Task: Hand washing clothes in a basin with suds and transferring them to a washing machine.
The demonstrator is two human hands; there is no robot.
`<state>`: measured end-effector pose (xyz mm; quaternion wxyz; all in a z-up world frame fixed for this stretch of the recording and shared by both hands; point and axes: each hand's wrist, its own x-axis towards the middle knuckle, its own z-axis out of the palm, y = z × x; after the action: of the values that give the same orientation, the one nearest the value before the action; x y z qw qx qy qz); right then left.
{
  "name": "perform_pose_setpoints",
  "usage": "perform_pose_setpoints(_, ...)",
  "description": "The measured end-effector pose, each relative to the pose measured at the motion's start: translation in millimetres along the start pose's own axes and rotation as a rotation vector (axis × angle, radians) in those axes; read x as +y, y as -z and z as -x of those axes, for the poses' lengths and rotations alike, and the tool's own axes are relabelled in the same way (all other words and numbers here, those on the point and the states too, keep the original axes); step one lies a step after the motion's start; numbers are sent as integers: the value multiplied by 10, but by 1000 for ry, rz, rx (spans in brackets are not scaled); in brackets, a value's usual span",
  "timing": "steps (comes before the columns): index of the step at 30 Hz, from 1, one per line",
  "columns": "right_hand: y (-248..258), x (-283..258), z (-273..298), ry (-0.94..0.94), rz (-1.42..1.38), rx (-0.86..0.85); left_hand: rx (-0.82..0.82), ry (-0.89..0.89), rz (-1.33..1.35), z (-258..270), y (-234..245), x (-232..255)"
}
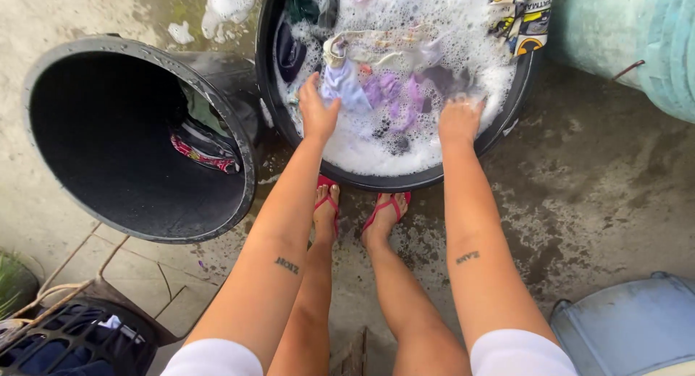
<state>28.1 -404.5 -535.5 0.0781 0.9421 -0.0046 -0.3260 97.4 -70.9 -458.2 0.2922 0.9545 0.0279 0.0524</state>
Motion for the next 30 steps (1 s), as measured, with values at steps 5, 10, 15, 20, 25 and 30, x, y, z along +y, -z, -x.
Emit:
perform_pose_setpoints(5,856,131,634,23,-640,21,-449,700,383,102,-63,-87)
perform_pose_setpoints(10,1964,233,1425,20,-1100,278,-280,639,601,234,221,34)
perform_pose_setpoints(15,2208,284,1814,-131,-1523,492,-58,548,927,262,764,325)
perform_pose_setpoints(20,2396,326,1512,-142,-1309,606,25,731,1057,172,929,76)
perform_pose_setpoints(25,2255,185,1425,-143,-1206,474,1,795,883,-85,685,-18)
perform_pose_setpoints(30,2188,-56,1452,-259,-1137,865,-241,607,306,-288,40,-9)
